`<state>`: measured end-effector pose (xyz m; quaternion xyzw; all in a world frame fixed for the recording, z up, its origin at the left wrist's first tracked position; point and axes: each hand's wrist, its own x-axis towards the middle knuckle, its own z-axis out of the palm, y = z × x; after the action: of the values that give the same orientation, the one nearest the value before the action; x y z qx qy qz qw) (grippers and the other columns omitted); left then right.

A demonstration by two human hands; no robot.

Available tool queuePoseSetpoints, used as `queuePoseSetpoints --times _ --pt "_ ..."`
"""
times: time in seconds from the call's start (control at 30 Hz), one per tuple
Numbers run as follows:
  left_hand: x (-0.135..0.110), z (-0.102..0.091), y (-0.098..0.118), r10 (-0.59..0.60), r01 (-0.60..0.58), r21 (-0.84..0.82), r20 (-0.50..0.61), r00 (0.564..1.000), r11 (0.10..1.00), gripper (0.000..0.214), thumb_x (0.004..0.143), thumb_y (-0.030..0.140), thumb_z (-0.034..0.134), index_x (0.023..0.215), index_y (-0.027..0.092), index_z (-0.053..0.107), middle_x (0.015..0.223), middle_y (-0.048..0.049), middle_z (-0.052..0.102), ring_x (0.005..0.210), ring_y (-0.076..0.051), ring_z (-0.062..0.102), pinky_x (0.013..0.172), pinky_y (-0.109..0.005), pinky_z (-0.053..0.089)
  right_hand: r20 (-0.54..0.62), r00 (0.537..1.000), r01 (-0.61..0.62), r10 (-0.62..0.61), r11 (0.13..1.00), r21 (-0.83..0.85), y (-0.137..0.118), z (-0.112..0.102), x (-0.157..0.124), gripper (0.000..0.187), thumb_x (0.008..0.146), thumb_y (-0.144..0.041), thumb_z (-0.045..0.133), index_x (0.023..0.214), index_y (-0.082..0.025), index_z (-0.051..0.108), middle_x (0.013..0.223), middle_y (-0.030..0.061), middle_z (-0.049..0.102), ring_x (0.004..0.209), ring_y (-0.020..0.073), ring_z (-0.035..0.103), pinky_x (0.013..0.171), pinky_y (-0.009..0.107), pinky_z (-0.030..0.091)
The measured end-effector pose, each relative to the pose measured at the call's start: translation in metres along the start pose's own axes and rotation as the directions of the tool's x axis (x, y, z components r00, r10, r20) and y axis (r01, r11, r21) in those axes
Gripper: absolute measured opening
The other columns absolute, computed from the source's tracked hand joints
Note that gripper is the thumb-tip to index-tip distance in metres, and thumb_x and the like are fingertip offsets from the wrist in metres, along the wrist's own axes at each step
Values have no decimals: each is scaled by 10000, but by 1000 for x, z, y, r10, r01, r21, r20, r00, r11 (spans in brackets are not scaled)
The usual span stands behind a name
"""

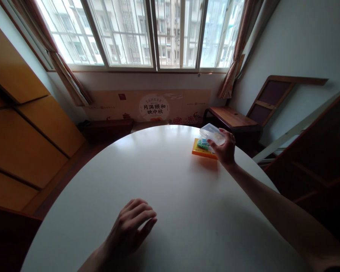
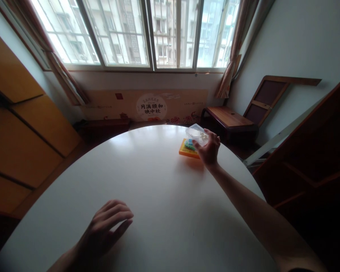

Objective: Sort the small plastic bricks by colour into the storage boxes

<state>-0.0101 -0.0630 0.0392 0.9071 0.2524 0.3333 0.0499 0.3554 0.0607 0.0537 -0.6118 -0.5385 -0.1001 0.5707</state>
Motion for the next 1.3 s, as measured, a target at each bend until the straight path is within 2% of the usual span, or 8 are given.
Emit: queuePoseSetpoints --times 0.13,0.27,0.4,0.67,0.83,1.0,1.13,1.3 --pt "9 -3 -2 -92 95 18 -113 989 995 261 845 174 608 1094 249 577 993 -58 646 919 -191 611 787 -330 532 160 974 95 -162 928 362 -42 -3 -34 719 729 -421 711 1334 -230 373 1309 137 475 1188 286 499 1011 490 433" --pt "30 -11 -12 -217 221 44 -84 973 974 744 800 405 680 1429 276 306 1464 -149 345 1296 -319 427 987 -485 474 473 820 -155 -323 670 726 -89 5 -77 791 719 -338 754 1368 -279 307 1311 126 467 1047 227 593 914 421 521" --pt "45 -13 -28 -235 235 -6 45 971 972 775 805 470 656 1451 250 287 1421 -156 401 1274 -314 458 994 -461 476 645 665 -413 -377 534 738 -113 18 -110 823 677 -252 795 1360 -309 340 1255 103 500 909 176 622 789 356 561" --pt "37 -5 -43 -331 348 -168 121 936 922 523 826 494 603 1252 192 581 1196 -117 626 1036 -258 625 878 -356 519 749 569 -607 -339 442 661 -100 30 -135 893 615 -167 831 1364 -314 367 1136 54 522 846 142 619 704 276 547" --pt "38 -8 -53 -712 635 -578 127 691 513 591 803 668 508 885 110 684 744 -107 706 643 -218 669 600 -311 526 808 434 -771 -400 299 562 -104 34 -143 990 583 -130 846 1385 -379 321 1233 51 479 865 139 650 748 310 566" --pt "34 -2 -58 -880 511 -854 168 443 95 685 656 763 598 846 105 614 668 -83 677 547 -194 635 517 -290 495 859 408 -859 -308 190 476 -119 37 -150 1005 540 -112 858 1368 -347 339 1222 52 503 863 169 674 754 350 578" --pt "32 6 -41 -789 373 -916 337 514 -148 658 663 683 669 1015 134 580 927 -120 695 783 -258 684 690 -386 554 869 488 -858 -77 137 494 -132 41 -150 957 532 -117 854 1338 -294 368 1225 61 509 906 185 665 768 343 572" --pt "29 16 -25 -783 331 -943 183 595 31 815 624 438 814 1293 204 413 1209 -125 596 1038 -271 635 925 -412 501 885 466 -885 29 20 465 -151 40 -147 934 512 -94 845 1317 -242 395 1244 76 552 1006 206 635 892 359 516"
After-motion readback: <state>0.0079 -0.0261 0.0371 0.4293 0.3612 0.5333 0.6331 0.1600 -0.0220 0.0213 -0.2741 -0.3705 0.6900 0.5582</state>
